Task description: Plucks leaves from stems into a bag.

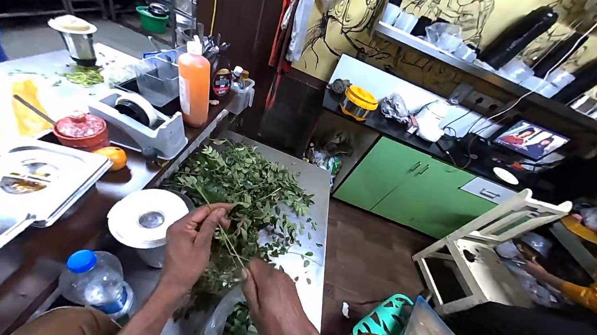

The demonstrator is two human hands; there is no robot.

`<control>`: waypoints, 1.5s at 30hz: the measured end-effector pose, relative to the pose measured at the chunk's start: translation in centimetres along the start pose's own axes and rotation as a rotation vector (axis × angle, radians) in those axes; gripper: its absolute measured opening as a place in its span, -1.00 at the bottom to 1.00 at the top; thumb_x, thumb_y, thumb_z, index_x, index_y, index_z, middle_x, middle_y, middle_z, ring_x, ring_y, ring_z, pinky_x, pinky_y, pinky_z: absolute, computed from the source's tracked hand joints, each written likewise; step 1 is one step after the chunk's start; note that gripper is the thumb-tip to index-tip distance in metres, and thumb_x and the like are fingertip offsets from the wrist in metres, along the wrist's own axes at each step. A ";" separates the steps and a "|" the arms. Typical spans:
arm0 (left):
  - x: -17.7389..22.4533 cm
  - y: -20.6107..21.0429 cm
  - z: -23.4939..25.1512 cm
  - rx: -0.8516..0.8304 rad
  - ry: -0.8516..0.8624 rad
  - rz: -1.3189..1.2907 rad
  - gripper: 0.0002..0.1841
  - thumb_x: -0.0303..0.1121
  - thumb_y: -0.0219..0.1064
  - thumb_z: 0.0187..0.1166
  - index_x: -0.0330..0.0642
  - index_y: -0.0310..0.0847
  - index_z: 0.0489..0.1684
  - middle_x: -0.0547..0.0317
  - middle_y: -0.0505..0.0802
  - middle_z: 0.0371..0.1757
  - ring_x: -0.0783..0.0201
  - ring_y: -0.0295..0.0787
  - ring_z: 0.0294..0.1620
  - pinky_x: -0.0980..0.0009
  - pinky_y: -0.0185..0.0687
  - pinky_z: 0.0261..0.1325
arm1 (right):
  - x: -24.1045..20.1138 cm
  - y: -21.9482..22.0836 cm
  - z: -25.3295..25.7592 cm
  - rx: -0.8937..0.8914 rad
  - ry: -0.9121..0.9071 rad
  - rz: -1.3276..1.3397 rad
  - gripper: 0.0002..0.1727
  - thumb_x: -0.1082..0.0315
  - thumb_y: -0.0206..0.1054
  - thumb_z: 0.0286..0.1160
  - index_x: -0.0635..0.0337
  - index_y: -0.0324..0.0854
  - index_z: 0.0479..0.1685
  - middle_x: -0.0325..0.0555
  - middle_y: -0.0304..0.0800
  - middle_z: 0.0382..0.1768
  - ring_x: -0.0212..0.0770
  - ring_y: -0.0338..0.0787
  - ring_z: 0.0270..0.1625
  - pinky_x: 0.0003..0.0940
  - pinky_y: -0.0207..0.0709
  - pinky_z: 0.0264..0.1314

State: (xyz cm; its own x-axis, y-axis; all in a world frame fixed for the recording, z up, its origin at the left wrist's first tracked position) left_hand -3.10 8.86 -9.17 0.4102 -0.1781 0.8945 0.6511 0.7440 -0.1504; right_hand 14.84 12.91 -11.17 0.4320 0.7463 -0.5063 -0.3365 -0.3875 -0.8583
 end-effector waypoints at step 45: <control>-0.4 1.6 -0.9 -0.028 -0.210 -0.671 -0.57 -0.09 0.06 0.83 -0.15 0.73 0.32 0.11 0.66 0.59 0.02 0.67 0.47 0.08 0.69 0.36 | -0.4 -1.8 -1.6 0.398 -0.011 0.345 -0.64 0.10 0.18 0.79 0.06 0.82 0.18 -0.24 0.88 -0.04 -0.42 0.86 -0.02 -0.41 0.79 0.13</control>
State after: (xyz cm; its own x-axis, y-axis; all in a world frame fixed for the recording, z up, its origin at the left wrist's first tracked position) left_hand -1.70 9.55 -10.16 -0.2163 -0.4629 0.8596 0.7379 0.4990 0.4544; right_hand 16.66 12.44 -9.57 0.2318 0.6180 -0.7512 -0.7505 -0.3778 -0.5423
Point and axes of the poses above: each hand's wrist, its own z-axis towards the middle knuckle, its own y-axis out of the palm, x = y × z, the point moved 10 cm from there along z, towards the middle knuckle
